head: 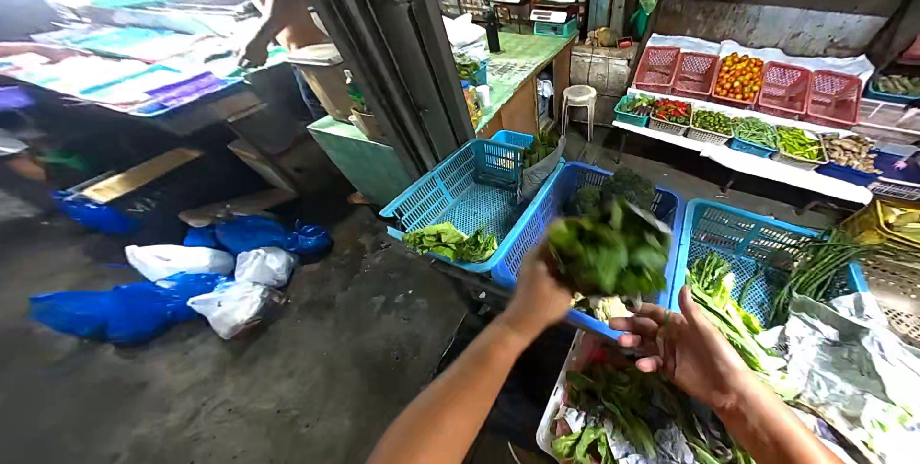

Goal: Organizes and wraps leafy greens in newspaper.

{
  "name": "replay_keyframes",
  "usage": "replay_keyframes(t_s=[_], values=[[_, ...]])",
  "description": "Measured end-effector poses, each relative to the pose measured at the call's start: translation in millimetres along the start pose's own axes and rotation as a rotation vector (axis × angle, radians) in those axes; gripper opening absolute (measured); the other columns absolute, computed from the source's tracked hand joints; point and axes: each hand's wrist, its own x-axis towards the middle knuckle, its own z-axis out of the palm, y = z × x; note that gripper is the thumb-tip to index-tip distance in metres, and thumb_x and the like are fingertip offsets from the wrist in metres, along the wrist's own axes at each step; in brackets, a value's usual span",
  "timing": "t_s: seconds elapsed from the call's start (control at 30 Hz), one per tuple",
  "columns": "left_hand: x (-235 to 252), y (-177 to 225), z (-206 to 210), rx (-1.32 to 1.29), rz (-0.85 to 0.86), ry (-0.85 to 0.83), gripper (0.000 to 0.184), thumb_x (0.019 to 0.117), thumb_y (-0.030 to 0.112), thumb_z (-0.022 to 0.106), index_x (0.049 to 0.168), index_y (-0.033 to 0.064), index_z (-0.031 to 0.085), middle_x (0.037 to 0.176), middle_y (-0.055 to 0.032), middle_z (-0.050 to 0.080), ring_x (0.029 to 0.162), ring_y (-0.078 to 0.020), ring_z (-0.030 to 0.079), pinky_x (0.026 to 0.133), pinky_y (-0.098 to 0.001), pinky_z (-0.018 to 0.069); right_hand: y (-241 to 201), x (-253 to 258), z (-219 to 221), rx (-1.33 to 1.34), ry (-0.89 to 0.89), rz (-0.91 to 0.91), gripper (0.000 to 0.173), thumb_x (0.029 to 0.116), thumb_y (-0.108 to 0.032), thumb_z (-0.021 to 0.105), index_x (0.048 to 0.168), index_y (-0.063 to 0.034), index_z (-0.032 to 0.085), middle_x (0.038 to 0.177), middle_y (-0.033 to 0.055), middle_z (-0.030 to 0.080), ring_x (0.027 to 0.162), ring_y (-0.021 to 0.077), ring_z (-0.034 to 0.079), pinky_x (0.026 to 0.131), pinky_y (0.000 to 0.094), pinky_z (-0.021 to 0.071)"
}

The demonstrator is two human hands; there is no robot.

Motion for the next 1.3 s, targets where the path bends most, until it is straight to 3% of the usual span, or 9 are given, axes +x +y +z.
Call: replay_keyframes(t_s=[0.1,0.27,0.4,0.73,0.87,0.97,1.03,1.1,1.3], values=[[81.1,-13.1,-34.2,-0.056,-0.316,0.234,0.067,0.0764,-0.005,0.082,0.136,0.0010,0.052,0.122,-0.0111,0.066,0.110,-0.0155,0.067,0.094,-0.0377,0.0599,-1.5,-5.2,-16.5,-0.144,0.086,-0.083,0.057,0.1028,-0.050,0.051,0.137,-0.0036,0.056,0.119,0.0125,0.073,0.101,0.0228,0.073,0.077,0.0358,0.0621],[207.7,-82.6,-99.7,0.084,-0.302,0.498,0.097,0.0712,0.004,0.085,0.154,0.0032,0.035,0.147,-0.0174,0.051,0.134,-0.0253,0.053,0.108,-0.0452,0.0500,25.4,-40.1,-54.7,-0.099,0.388,-0.205,0.029,0.1041,-0.028,0.049,0.119,-0.0115,0.067,0.096,0.0059,0.076,0.083,0.0159,0.073,0.071,0.0320,0.0613],[265.6,-148.9,-116.6,0.294,-0.421,0.625,0.099,0.0757,0.012,0.084,0.158,0.0043,0.030,0.152,-0.0196,0.048,0.139,-0.0303,0.048,0.113,-0.0488,0.0436,44.0,-67.8,-64.0,0.002,0.558,-0.264,0.028,0.1042,-0.015,0.040,0.114,-0.0150,0.066,0.092,0.0025,0.076,0.078,0.0120,0.071,0.072,0.0285,0.0593],[297.3,-274.8,-81.5,0.567,-0.675,0.566,0.099,0.0813,0.030,0.080,0.158,0.0002,0.026,0.154,-0.0238,0.045,0.143,-0.0328,0.046,0.117,-0.0464,0.0397,68.6,-87.8,-61.9,0.065,0.657,-0.285,0.020,0.1004,-0.023,0.059,0.114,-0.0147,0.070,0.093,0.0044,0.074,0.076,0.0122,0.070,0.070,0.0288,0.0591],[293.8,-315.0,-77.7,0.280,-0.725,0.287,0.106,0.0850,0.063,0.072,0.162,0.0099,0.022,0.159,-0.0241,0.036,0.144,-0.0405,0.040,0.107,-0.0669,0.0419,71.7,-86.8,-57.6,0.066,0.664,-0.249,0.021,0.0990,-0.025,0.061,0.115,-0.0124,0.067,0.093,0.0048,0.073,0.077,0.0134,0.070,0.072,0.0310,0.0598],[270.8,-285.4,-73.5,0.318,-0.594,0.071,0.087,0.1026,0.056,0.047,0.160,-0.0024,0.016,0.157,-0.0339,0.033,0.142,-0.0455,0.041,0.105,-0.0637,0.0456,62.4,-92.2,-58.0,-0.020,0.648,-0.282,0.022,0.0994,-0.026,0.063,0.117,-0.0132,0.067,0.095,0.0034,0.074,0.080,0.0131,0.071,0.074,0.0308,0.0605],[264.7,-198.7,-19.9,0.282,-0.816,0.355,0.073,0.1082,0.038,0.049,0.162,0.0023,0.014,0.165,-0.0213,0.026,0.152,-0.0293,0.030,0.123,-0.0449,0.0251,51.9,-95.8,-62.7,-0.138,0.693,-0.326,0.021,0.0998,-0.025,0.062,0.117,-0.0129,0.066,0.093,0.0000,0.073,0.079,0.0115,0.070,0.074,0.0303,0.0601],[257.4,-157.4,-6.7,0.380,-0.863,0.306,0.076,0.1097,0.036,0.044,0.161,-0.0027,0.003,0.167,-0.0219,0.018,0.154,-0.0250,0.023,0.125,-0.0360,0.0203,36.2,-99.0,-70.7,-0.326,0.796,-0.358,0.020,0.1005,-0.019,0.058,0.116,-0.0083,0.064,0.093,-0.0014,0.072,0.079,0.0103,0.069,0.074,0.0300,0.0595],[243.7,-130.8,-3.0,0.454,-0.774,0.194,0.062,0.1100,0.033,0.042,0.157,-0.0051,0.027,0.161,-0.0238,0.032,0.150,-0.0297,0.032,0.122,-0.0440,0.0260,-7.7,-116.6,-101.2,-0.932,1.065,-0.349,0.025,0.1010,-0.017,0.055,0.117,-0.0002,0.065,0.098,0.0049,0.073,0.086,0.0091,0.071,0.082,0.0299,0.0605]])
